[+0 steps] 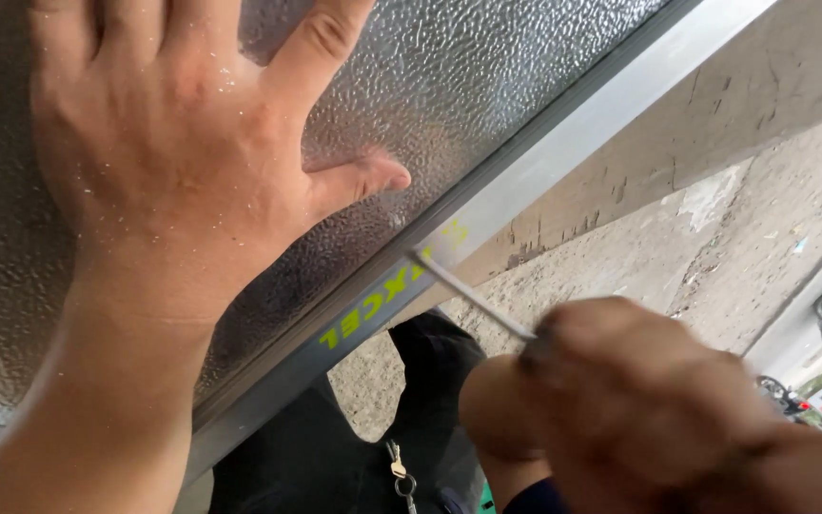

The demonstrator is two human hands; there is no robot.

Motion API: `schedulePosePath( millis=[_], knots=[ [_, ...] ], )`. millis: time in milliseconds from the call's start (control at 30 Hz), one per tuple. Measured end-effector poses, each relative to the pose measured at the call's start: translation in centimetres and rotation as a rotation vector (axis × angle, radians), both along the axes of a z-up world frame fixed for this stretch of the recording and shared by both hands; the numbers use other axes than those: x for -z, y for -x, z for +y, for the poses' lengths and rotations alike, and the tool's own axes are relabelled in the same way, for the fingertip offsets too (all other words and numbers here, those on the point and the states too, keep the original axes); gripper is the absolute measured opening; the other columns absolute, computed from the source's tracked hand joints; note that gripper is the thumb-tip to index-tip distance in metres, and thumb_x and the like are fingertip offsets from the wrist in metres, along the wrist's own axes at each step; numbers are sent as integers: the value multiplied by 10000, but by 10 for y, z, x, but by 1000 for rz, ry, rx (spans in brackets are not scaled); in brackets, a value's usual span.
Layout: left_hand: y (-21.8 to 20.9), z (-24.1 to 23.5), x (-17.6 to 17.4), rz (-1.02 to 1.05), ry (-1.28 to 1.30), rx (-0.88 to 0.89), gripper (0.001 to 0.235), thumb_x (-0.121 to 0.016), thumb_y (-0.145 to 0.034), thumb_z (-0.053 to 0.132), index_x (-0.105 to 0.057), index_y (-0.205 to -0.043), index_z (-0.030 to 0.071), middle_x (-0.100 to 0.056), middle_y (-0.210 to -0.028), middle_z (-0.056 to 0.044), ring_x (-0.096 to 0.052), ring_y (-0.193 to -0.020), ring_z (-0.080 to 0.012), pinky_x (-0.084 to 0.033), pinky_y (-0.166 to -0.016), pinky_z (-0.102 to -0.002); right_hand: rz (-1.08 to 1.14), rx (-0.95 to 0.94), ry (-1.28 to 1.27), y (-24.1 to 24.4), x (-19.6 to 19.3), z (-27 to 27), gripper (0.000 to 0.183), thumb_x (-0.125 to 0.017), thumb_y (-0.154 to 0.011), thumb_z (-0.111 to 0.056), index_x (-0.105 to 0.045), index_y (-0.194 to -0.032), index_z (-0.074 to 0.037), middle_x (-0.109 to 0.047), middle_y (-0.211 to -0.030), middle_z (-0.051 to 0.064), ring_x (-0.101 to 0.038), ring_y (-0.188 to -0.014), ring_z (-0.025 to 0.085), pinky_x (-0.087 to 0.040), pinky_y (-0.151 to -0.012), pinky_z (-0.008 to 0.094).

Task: The person uses a screwdriver to tighten screws along the edges of a frosted glass window frame. They work on different sides of the frame, repositioning it against a wall and later on the floor to access various screw points.

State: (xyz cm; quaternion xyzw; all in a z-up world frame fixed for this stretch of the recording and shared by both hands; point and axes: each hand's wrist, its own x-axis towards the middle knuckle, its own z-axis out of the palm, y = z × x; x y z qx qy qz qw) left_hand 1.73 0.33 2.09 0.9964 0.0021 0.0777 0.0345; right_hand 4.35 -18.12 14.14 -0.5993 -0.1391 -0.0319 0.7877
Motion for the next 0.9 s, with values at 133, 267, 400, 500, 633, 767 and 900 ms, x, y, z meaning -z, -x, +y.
schedulePosePath(
  millis=[133, 267, 400, 500, 633, 767, 900],
  knots=[
    [-6, 2, -6, 10, 190, 42, 1091, -757, -868, 1001, -563, -1687, 306, -627, -1400, -222, -541, -1237, -417, -436, -1009, -562, -85, -10, -344, -11, -2, -39, 398, -518, -968, 23, -304, -682, -155, -314, -632, -31, -322, -467, 79, -335, -492, 263],
    [-20, 1, -22, 60, 564, 126, 985, -697, -1008, 782, -428, -1691, 126, -454, -1555, -588, -320, -1405, -725, -174, -1067, -863, -211, 39, 25, -2, 9, -82, 81, -596, -1051, -175, -575, -1016, -245, -362, -721, -184, -335, -527, -75, -386, -604, 113],
    [-20, -2, -21, 58, 481, 118, 952, -367, -1067, 849, -478, -1685, 134, -375, -1581, -497, -253, -1433, -621, -249, -1077, -861, -214, 54, -109, -7, 3, -67, 263, -595, -1010, -47, -413, -914, -211, -355, -664, -113, -341, -489, 0, -426, -547, 171],
    [-21, -3, -20, 123, 406, 101, 935, -458, -1034, 943, -273, -1702, 316, -297, -1651, -434, -271, -1507, -628, -252, -1186, -754, -228, 56, -17, -18, -5, -58, 257, -579, -1057, -125, -387, -904, -202, -345, -656, -95, -320, -485, 23, -381, -522, 192],
    [-21, -6, -22, 49, 263, 94, 978, -270, -1066, 858, -565, -1713, 186, -347, -1628, -410, -338, -1503, -584, -443, -1178, -699, -256, 50, 112, -32, -5, -66, 277, -511, -1128, -282, -361, -916, -187, -344, -655, -77, -299, -507, 60, -342, -513, 219],
    [-21, -8, -20, 13, 332, 102, 912, -394, -1116, 761, -721, -1651, 98, -368, -1619, -439, -318, -1507, -577, -360, -1186, -710, -334, -11, 183, -58, -2, -74, 250, -492, -1117, -336, -376, -937, -206, -303, -637, -96, -242, -506, 59, -277, -473, 224],
    [-20, -11, -20, -18, 309, 209, 708, -466, -1191, 633, -537, -1693, 138, -462, -1599, -472, -370, -1488, -586, -363, -1175, -720, -378, -81, 71, -75, 9, -53, 269, -519, -1114, -282, -351, -935, -173, -336, -630, -59, -296, -470, 91, -303, -443, 252]
  ],
)
